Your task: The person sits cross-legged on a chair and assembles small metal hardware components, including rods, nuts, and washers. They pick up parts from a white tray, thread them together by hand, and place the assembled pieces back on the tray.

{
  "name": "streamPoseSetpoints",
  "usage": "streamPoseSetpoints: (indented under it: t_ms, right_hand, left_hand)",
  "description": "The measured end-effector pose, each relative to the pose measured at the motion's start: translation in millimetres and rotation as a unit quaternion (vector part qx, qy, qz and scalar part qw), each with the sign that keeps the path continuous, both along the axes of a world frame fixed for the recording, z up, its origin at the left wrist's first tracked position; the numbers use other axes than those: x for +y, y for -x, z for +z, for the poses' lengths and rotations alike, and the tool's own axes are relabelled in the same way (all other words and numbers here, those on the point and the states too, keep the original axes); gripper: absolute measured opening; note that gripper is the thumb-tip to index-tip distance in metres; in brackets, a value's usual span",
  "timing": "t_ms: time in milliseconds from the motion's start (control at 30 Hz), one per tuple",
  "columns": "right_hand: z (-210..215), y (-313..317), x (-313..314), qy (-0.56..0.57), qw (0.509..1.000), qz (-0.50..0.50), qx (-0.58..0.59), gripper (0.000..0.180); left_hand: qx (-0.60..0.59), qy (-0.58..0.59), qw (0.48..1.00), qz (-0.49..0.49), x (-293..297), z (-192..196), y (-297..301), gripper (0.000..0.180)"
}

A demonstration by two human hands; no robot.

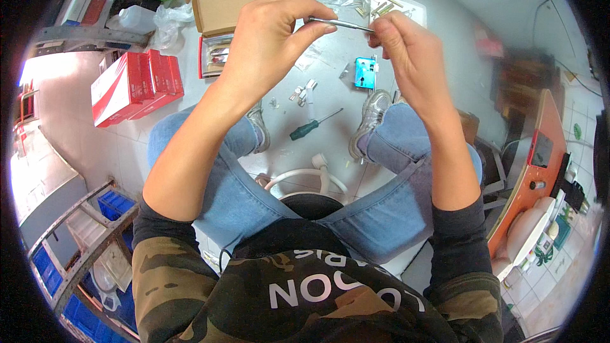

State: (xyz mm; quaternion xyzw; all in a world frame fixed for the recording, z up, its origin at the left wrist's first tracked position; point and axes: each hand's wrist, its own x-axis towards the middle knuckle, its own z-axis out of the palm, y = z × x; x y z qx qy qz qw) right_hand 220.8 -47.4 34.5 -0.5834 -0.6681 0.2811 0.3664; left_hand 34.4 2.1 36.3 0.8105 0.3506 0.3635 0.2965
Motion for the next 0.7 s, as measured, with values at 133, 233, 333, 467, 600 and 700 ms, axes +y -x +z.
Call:
streamPoseSetpoints:
  t_ms: [133, 233, 333, 467, 600, 700]
  right_hand:
    - [-1.9, 0.6, -2.2, -0.039, 0.999, 0.034, -0.016, 0.020]
    - [-2.5, -1.7, -1.4, -0.014, 0.998, 0.026, -0.047, 0.019]
    - [-2.8, 0.5, -3.8, -0.026, 0.999, 0.019, -0.008, 0.022]
    - [-1.6, 1.0, -3.0, 0.025, 0.998, 0.014, -0.055, 0.022]
    - [-0.8, 0.6, -5.0, -0.010, 0.999, 0.018, -0.041, 0.022]
    - [-2.5, -2.6, -4.9, -0.026, 0.996, 0.034, -0.073, 0.021]
  left_hand:
    - [0.009, 0.010, 1.000, 0.001, -0.7, -1.0, -0.8, 0.012]
    - [0.018, 0.016, 1.000, -0.006, -1.5, -1.5, -2.3, 0.012]
    - [0.029, 0.018, 0.999, 0.008, -1.5, -0.7, -2.8, 0.012]
    - [0.022, 0.037, 0.999, -0.009, -2.0, -0.7, -3.0, 0.011]
    - [0.040, 0.043, 0.998, -0.003, -1.9, 0.6, -2.6, 0.011]
    - [0.030, 0.079, 0.996, 0.000, -2.7, -0.2, -4.3, 0.010]
